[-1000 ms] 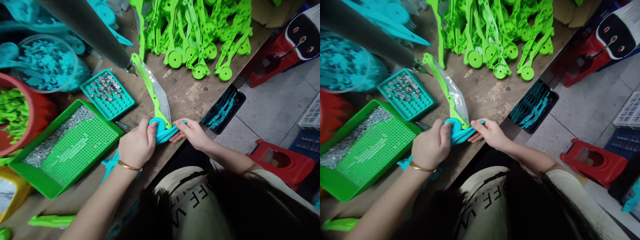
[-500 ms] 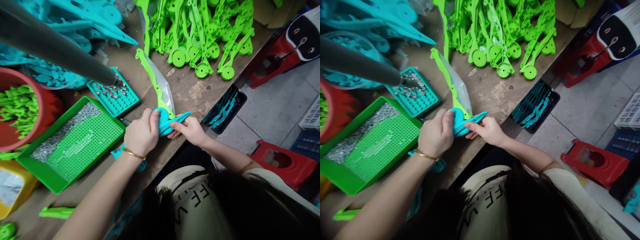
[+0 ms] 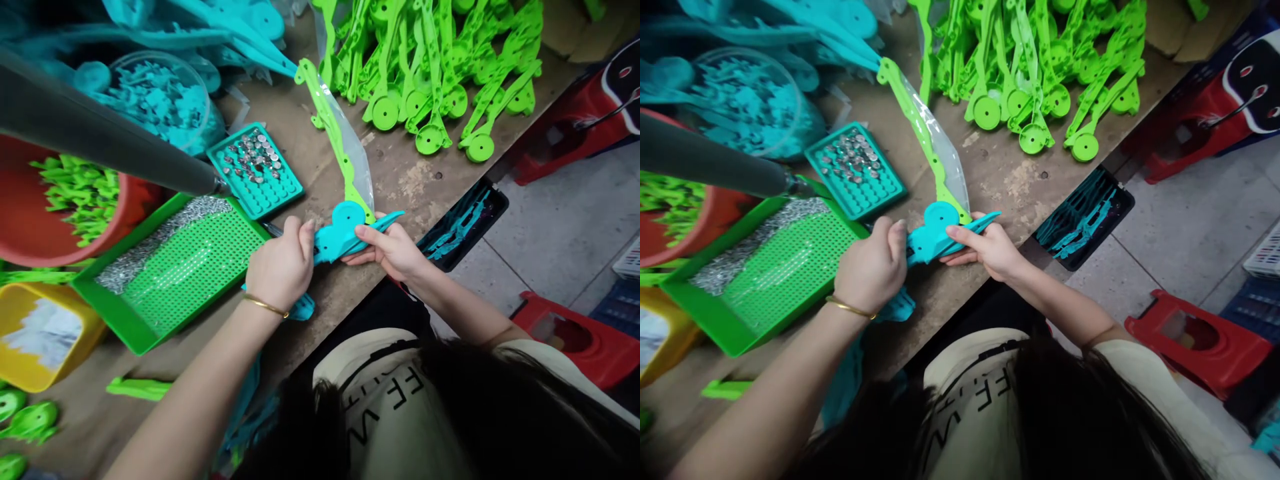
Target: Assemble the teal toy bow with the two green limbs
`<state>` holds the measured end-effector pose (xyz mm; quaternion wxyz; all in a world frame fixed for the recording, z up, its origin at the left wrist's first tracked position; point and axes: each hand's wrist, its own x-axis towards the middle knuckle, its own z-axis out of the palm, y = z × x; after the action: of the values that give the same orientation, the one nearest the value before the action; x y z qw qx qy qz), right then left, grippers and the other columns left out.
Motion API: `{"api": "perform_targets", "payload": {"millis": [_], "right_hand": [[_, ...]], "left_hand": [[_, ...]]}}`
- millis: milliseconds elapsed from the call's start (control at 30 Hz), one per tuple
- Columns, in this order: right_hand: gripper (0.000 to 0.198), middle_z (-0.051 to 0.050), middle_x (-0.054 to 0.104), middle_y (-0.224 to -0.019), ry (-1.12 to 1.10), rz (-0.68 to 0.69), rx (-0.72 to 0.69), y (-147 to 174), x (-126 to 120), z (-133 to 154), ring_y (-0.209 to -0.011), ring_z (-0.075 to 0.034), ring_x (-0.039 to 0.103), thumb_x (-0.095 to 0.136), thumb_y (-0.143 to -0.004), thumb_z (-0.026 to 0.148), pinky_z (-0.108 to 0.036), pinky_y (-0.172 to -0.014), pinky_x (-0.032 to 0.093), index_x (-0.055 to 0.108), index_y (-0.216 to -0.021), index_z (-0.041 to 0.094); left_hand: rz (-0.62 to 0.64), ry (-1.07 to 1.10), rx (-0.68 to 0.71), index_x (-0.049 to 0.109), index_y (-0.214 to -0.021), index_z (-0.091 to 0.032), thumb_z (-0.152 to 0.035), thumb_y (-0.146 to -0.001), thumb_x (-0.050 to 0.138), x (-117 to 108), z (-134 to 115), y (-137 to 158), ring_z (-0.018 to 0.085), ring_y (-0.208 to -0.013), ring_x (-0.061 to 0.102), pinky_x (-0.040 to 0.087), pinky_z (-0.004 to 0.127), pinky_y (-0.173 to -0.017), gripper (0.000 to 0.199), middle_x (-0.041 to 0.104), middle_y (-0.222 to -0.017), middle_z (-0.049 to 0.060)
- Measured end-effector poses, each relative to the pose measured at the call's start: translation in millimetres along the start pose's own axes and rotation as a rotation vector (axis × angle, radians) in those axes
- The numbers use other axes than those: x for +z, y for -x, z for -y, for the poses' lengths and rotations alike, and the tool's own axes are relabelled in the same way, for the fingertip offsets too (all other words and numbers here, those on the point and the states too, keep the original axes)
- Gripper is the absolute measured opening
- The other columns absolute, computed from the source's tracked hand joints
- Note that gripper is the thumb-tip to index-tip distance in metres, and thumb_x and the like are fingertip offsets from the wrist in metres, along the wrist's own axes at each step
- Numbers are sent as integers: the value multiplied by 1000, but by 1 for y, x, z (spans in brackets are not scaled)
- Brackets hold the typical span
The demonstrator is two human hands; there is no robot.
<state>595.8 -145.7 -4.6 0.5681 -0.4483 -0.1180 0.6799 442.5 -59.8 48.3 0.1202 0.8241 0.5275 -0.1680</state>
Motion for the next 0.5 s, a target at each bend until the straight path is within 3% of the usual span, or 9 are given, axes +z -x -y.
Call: {"api": "perform_targets", "payload": {"millis": [167,333,400,500], "right_hand": [[47,1,74,-74,1,-31,4,-1,1,0,-60,-18,73,79,-69,43,-30,-56,63,50,-97,20],[44,-1,74,-73,18,-50,22,-1,-1,7,-61,-19,73,77,-71,44,-29,-57,63,51,-98,19],[46,-2,74,-75,16,-50,32,-2,-2,10,-63,-19,74,77,-70,45,-29,-57,63,52,-98,19],[47,-2,74,-75,38,-37,25,-3,-5,12,-63,-20,73,78,-68,47,-30,-57,63,54,-96,18]], "left_hand": [[-73,139,-8,52,-107,-18,-49,-97,16,8,1,-6,27,-68,63,42,35,-65,49,65,-74,9],[-497,316,123,54,-109,-20,-42,-97,26,16,49,37,23,-105,60,44,35,-86,37,64,-109,12],[-459,242,2,55,-107,-17,-41,-96,31,27,74,63,26,-100,60,44,37,-81,36,64,-103,13],[-97,165,-101,60,-82,-19,-40,-96,26,45,98,89,23,-65,59,36,34,-60,42,60,-67,7]]}}
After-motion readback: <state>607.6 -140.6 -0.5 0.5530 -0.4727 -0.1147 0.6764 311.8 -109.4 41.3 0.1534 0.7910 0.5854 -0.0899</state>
